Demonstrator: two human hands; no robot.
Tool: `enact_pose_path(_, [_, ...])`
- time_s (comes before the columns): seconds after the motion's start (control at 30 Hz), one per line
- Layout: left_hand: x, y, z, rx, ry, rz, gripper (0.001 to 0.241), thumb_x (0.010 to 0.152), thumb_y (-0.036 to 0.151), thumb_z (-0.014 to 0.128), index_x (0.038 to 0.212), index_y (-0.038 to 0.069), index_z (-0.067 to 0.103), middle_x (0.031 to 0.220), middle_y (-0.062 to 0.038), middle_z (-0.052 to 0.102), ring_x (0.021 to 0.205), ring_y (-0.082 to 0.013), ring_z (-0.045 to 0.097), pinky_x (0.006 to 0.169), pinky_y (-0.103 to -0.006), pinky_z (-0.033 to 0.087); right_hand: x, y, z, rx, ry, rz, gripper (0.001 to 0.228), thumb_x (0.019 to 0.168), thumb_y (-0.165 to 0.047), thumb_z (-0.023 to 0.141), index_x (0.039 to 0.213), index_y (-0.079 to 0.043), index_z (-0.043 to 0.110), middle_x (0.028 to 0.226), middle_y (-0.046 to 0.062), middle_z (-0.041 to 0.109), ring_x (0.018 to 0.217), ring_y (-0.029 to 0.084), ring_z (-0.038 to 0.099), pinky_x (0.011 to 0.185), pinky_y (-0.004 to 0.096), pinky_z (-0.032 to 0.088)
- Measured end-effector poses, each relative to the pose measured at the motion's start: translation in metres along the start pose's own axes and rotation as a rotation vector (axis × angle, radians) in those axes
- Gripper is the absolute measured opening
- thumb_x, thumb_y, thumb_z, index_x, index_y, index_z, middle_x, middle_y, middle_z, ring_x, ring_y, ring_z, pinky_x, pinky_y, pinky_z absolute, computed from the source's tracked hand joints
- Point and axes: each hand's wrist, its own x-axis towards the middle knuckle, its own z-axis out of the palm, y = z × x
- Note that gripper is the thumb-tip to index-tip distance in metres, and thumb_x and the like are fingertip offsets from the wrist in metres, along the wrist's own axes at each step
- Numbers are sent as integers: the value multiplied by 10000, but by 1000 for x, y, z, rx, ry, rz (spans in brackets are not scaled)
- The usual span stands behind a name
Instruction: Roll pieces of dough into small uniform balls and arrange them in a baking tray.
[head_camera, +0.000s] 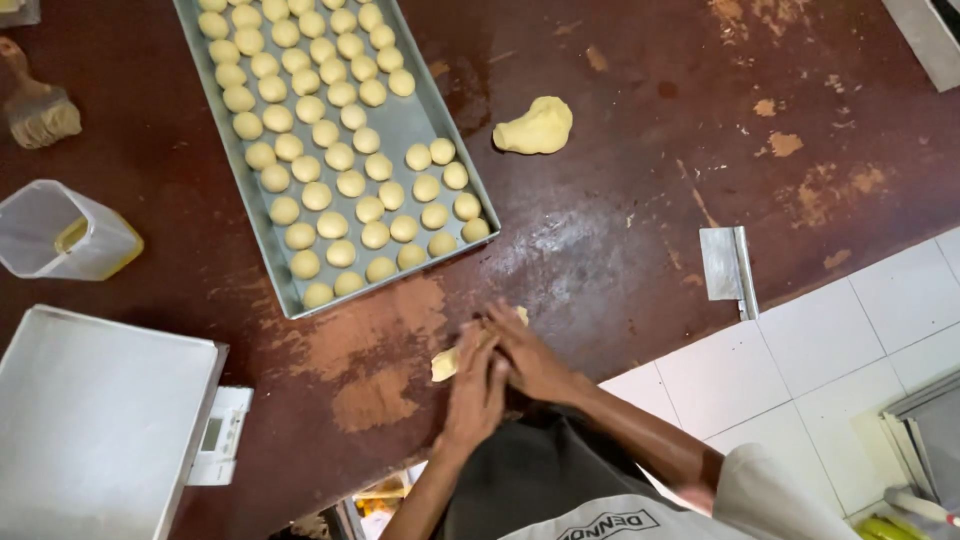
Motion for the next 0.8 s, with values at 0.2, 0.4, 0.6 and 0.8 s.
enact_pose_path(0.2, [8,-88,57,483,-40,48,999,979,634,535,1551,-138,262,1596,-412,241,1510,-532,194,1260,-561,98,-32,16,29,-561,-171,-102,823,919,-474,520,1570,3,357,1668,319,199,1540,535,94,1230,597,109])
enact_pose_path(0.4, [-14,-97,71,594,-23,-113,1255,790,932,363,1575,-43,277,1621,-366,212,1542,-507,119,1281,-527,40,-63,41,54,-680,-332,142,1110,772,-497,637,1646,-26,141,1646,382,107,1519,577,63,1206,664,102])
enact_pose_path(0.6, [77,-150,47,897,214,-32,1262,769,935,362,1559,-49,329,1602,-335,323,1533,-466,266,1264,-524,209,39,81,35,-598,19,167,913,900,-421,391,1637,50,127,1627,415,177,1516,599,16,1122,786,-37])
enact_pose_path(0.8, [31,-137,45,912,132,-122,1289,772,919,417,1569,-83,269,1625,-321,279,1553,-431,230,1302,-477,142,35,63,-11,-517,-437,155,1291,769,-935,426,1637,-19,153,1725,193,23,1585,387,-82,1251,602,-64])
